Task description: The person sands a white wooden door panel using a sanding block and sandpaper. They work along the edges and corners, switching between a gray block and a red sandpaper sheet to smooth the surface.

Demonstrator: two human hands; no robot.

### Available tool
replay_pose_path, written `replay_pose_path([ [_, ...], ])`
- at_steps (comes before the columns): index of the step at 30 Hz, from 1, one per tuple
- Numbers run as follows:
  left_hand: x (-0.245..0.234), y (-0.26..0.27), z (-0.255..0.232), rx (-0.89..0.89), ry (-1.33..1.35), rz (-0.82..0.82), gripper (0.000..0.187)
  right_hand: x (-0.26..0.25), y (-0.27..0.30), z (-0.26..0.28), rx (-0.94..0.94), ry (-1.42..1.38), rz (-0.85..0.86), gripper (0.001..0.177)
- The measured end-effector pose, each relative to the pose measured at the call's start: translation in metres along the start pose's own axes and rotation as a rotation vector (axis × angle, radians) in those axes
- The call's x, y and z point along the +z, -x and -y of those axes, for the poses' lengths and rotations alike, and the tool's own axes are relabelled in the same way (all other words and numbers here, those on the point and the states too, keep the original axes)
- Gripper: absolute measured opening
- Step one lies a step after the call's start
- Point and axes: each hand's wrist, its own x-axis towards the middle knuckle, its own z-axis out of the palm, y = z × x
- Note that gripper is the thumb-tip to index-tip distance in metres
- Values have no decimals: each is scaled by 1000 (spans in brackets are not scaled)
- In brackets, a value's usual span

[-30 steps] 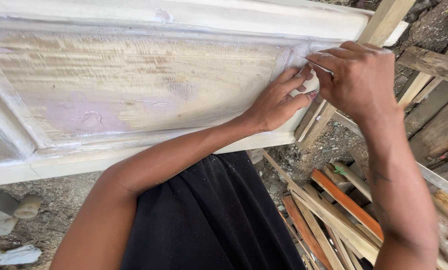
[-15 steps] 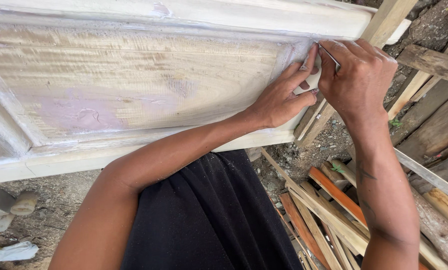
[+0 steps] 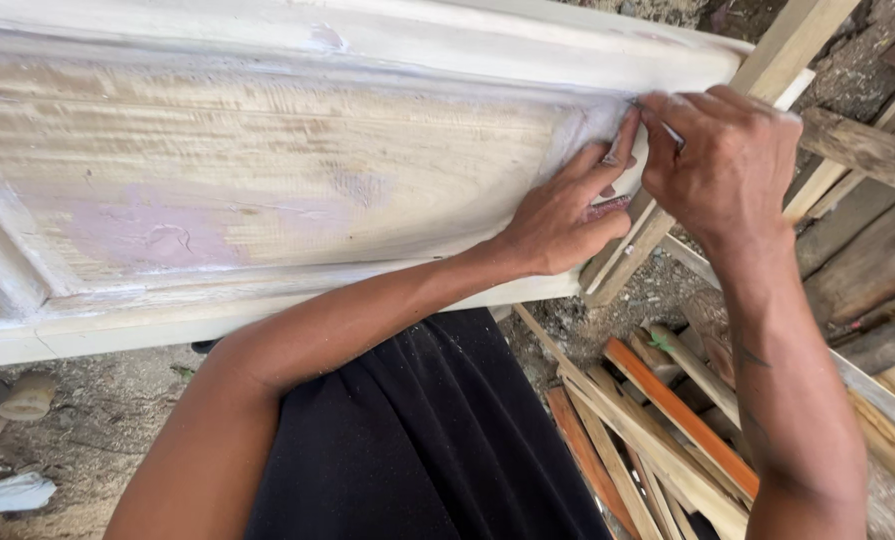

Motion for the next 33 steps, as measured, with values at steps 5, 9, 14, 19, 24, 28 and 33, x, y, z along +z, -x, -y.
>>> replay_pose_path([
  [5,6,-5,5,-1,-36,-18,94,-2,-9,-3,-129,103,-109,11],
  [9,11,-8,4,-7,-89,-20,83,-4,-8,2,-151,156,-124,11],
  [14,3,2,-6,20,-39,-31,67,-1,0,11,-141,233,18,15],
  [19,-6,12,0,30,-17,-30,54,-7,-4,3,-225,411,109,14],
  [24,-34,38,11,-26,-48,33,39,-18,6,25,-344,181,46,22],
  [28,-52,43,13,-27,-48,19,37,-19,14,32,55,-96,-47,11],
  [33,-48,29,3,25,-64,36,61,5,19,30,355,-377,-125,16],
])
